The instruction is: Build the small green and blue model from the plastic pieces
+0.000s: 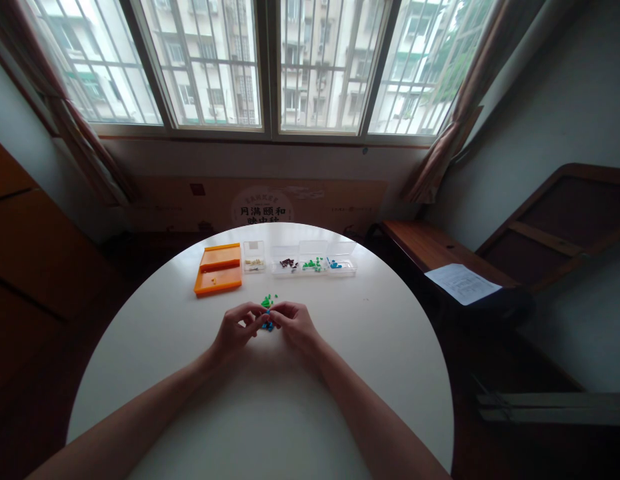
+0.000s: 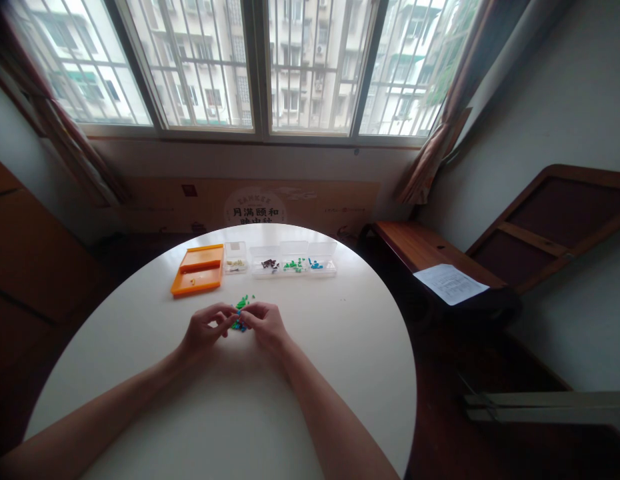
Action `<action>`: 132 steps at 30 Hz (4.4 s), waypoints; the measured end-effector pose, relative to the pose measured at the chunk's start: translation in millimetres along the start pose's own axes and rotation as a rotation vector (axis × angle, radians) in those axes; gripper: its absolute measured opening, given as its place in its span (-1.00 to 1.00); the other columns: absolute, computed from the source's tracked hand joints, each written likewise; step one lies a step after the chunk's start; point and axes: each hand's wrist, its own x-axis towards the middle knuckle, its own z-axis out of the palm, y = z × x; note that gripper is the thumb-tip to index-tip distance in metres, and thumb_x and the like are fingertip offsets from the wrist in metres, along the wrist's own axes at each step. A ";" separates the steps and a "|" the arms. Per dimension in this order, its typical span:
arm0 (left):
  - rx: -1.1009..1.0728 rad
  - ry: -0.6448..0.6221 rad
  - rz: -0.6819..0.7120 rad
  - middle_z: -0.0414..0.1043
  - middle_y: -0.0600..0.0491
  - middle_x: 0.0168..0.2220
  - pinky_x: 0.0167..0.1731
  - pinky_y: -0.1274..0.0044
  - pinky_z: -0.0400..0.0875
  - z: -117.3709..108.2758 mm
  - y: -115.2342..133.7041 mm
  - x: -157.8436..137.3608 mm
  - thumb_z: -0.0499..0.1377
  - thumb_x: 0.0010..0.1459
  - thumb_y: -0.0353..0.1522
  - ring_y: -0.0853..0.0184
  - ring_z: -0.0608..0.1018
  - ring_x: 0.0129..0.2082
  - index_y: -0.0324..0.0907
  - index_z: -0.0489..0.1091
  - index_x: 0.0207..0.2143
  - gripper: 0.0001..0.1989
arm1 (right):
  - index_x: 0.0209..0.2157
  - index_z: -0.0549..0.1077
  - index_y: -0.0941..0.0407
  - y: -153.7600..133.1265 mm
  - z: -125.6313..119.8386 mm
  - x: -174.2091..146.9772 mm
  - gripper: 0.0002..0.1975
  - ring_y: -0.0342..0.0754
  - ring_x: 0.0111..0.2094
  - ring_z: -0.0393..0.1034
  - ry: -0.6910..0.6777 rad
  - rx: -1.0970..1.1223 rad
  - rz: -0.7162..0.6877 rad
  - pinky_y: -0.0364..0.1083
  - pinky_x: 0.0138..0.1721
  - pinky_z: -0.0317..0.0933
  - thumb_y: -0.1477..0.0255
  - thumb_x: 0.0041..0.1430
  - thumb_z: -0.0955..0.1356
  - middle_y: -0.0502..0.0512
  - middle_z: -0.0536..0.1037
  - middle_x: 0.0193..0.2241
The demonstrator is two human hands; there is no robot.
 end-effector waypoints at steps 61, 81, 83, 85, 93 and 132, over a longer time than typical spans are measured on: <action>0.027 -0.055 0.011 0.44 0.05 -0.56 -0.70 0.67 0.33 0.9 -3.3 -0.5 0.17 0.08 -0.28 0.49 0.40 -0.69 -0.26 0.45 -0.25 -0.76 | -0.48 0.51 0.21 -0.1 -0.1 0.2 -0.74 -0.23 -0.63 0.21 0.024 -0.025 -0.011 -0.20 -0.57 0.09 0.31 -0.20 0.46 -0.01 0.45 -0.66; 0.019 -0.058 -0.005 0.38 0.09 -0.62 -0.70 0.67 0.34 0.3 0.5 0.1 0.15 0.09 -0.30 0.49 0.39 -0.71 -0.27 0.45 -0.26 -0.78 | -0.47 0.51 0.20 0.4 -0.3 0.8 -0.76 -0.22 -0.62 0.23 0.010 0.008 0.001 -0.20 -0.55 0.10 0.33 -0.20 0.46 0.01 0.47 -0.62; 0.020 -0.055 -0.012 0.37 0.10 -0.63 -0.70 0.67 0.33 0.3 1.0 0.4 0.16 0.09 -0.31 0.49 0.39 -0.71 -0.27 0.45 -0.27 -0.79 | -0.47 0.51 0.20 0.7 -0.8 1.2 -0.76 -0.22 -0.62 0.24 0.006 0.003 0.000 -0.19 -0.55 0.10 0.34 -0.19 0.46 0.01 0.48 -0.62; 0.019 -0.054 -0.016 0.38 0.10 -0.63 -0.70 0.67 0.33 0.2 1.0 0.4 0.16 0.08 -0.32 0.49 0.39 -0.71 -0.27 0.45 -0.27 -0.79 | -0.47 0.51 0.21 0.8 -1.0 1.4 -0.77 -0.22 -0.61 0.24 0.005 0.004 0.000 -0.19 -0.55 0.10 0.34 -0.19 0.46 0.01 0.48 -0.62; 0.022 -0.067 -0.015 0.38 0.10 -0.62 -0.68 0.67 0.33 0.0 -0.8 -0.2 0.15 0.10 -0.30 0.49 0.40 -0.70 -0.27 0.44 -0.25 -0.77 | -0.47 0.50 0.21 2.0 -1.1 1.6 -0.76 -0.23 -0.61 0.24 0.004 0.018 -0.001 -0.20 -0.55 0.10 0.34 -0.20 0.46 0.00 0.47 -0.62; 0.002 -0.062 -0.013 0.40 0.08 -0.60 -0.70 0.67 0.34 0.5 -1.0 -0.1 0.16 0.09 -0.30 0.49 0.40 -0.69 -0.27 0.44 -0.25 -0.77 | -0.47 0.50 0.20 -3.1 -0.1 0.0 -0.75 -0.22 -0.60 0.23 0.005 0.014 0.008 -0.19 -0.54 0.09 0.32 -0.20 0.46 0.01 0.47 -0.61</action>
